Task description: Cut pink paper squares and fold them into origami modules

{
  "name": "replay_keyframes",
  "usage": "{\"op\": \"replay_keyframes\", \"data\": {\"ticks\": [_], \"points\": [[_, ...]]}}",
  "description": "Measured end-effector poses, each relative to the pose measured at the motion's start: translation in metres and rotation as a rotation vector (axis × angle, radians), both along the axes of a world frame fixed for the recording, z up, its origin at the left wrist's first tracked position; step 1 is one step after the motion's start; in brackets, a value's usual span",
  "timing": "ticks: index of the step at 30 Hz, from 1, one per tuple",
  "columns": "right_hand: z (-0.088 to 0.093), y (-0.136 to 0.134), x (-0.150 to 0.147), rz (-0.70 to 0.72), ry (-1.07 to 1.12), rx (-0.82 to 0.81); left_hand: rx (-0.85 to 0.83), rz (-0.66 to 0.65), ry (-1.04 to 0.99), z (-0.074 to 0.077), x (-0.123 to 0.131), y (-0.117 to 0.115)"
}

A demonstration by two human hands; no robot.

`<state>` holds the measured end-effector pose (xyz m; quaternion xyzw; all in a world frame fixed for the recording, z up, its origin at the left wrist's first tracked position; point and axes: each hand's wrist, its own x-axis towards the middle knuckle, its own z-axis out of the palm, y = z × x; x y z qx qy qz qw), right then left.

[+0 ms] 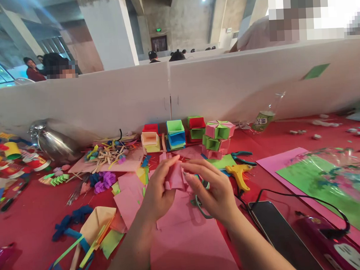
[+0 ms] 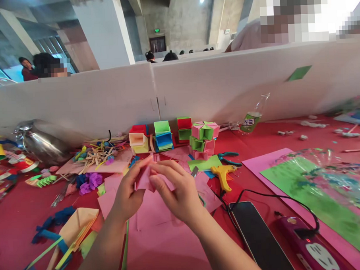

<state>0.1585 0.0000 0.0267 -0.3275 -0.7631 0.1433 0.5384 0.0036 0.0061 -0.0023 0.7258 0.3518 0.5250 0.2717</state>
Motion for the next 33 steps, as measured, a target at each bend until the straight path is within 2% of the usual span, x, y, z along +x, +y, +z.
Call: {"op": "replay_keyframes", "data": {"ticks": [2,5,9,12,18,21,24,26,29,33], "points": [[0.002,0.002,0.003,-0.018,0.023,-0.093,-0.074,-0.047,-0.028,0.001,0.001,-0.002],[0.006,0.006,0.008,0.069,-0.001,-0.213,-0.174,-0.111,-0.09,0.002,0.003,-0.004],[0.011,0.007,0.014,0.213,-0.025,-0.314,-0.23,-0.14,-0.15,0.004,0.002,-0.005],[0.013,0.007,0.016,0.239,-0.034,-0.349,-0.214,-0.121,-0.155,0.004,-0.002,-0.004],[0.009,0.009,0.015,0.138,0.091,-0.379,-0.041,0.063,-0.1,0.005,-0.004,0.003],[0.005,0.012,0.016,0.032,0.238,-0.435,0.021,0.198,-0.184,0.005,-0.003,0.004],[0.003,0.014,0.015,-0.033,0.352,-0.452,0.159,0.304,-0.262,0.006,-0.002,0.002],[0.002,0.014,0.014,-0.045,0.371,-0.44,0.21,0.286,-0.187,0.007,-0.001,0.0],[0.0,0.013,0.011,-0.04,0.338,-0.394,0.189,0.222,-0.057,0.009,0.001,-0.003],[-0.003,0.012,0.008,-0.013,0.287,-0.337,0.133,0.212,-0.046,0.01,0.004,-0.003]]}}
